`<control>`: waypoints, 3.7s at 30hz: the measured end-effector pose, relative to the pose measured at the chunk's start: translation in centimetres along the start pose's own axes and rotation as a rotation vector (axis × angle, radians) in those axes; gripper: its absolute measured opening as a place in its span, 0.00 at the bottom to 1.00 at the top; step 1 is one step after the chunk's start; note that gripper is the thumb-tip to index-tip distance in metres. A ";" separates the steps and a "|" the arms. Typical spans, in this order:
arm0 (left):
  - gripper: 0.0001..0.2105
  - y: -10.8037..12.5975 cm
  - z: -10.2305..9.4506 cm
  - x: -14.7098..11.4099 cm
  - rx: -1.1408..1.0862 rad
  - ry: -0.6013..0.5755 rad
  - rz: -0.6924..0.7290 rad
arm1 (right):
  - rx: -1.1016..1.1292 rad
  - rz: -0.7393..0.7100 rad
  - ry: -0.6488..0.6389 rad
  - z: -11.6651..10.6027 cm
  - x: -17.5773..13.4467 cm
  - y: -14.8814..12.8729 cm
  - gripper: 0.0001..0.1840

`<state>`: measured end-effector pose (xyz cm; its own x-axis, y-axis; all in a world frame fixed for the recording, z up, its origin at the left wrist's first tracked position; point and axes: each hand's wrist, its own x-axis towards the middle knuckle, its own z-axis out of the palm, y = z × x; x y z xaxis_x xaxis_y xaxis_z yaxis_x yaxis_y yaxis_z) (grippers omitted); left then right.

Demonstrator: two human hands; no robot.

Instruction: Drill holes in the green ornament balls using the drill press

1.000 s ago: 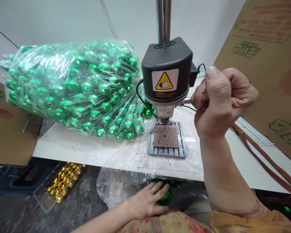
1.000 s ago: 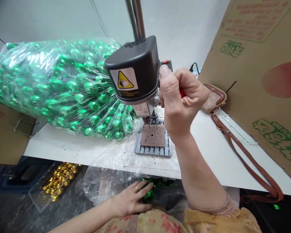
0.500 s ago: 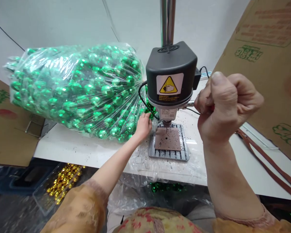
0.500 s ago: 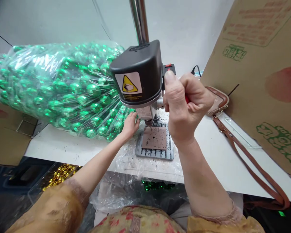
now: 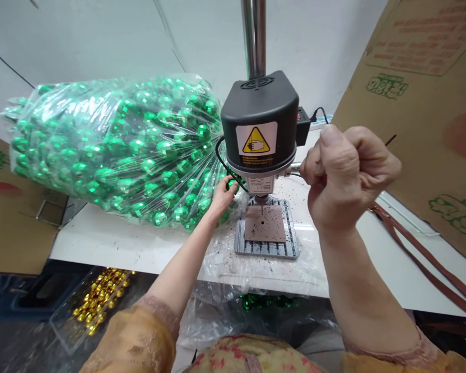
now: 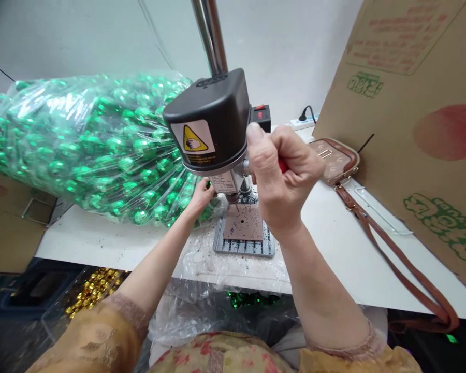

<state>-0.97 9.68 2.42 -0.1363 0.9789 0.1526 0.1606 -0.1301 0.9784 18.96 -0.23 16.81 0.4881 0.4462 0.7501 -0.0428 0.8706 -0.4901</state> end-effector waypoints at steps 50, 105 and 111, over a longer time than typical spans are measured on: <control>0.27 -3.4 3.2 -10.9 -0.067 -0.331 0.190 | -0.072 0.017 -0.022 -0.2 -0.3 -0.2 0.28; 0.26 -2.8 3.5 -11.5 -0.125 -0.329 0.193 | 0.054 -0.360 -0.124 -2.8 -3.9 3.1 0.24; 0.26 -2.7 3.4 -11.5 -0.117 -0.316 0.193 | 0.051 -0.369 -0.126 -3.2 -4.8 3.1 0.25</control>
<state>3.51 -0.64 -2.47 0.1961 0.9325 0.3032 0.0384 -0.3163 0.9479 19.31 -0.33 10.23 0.3680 0.1208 0.9220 0.0708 0.9850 -0.1573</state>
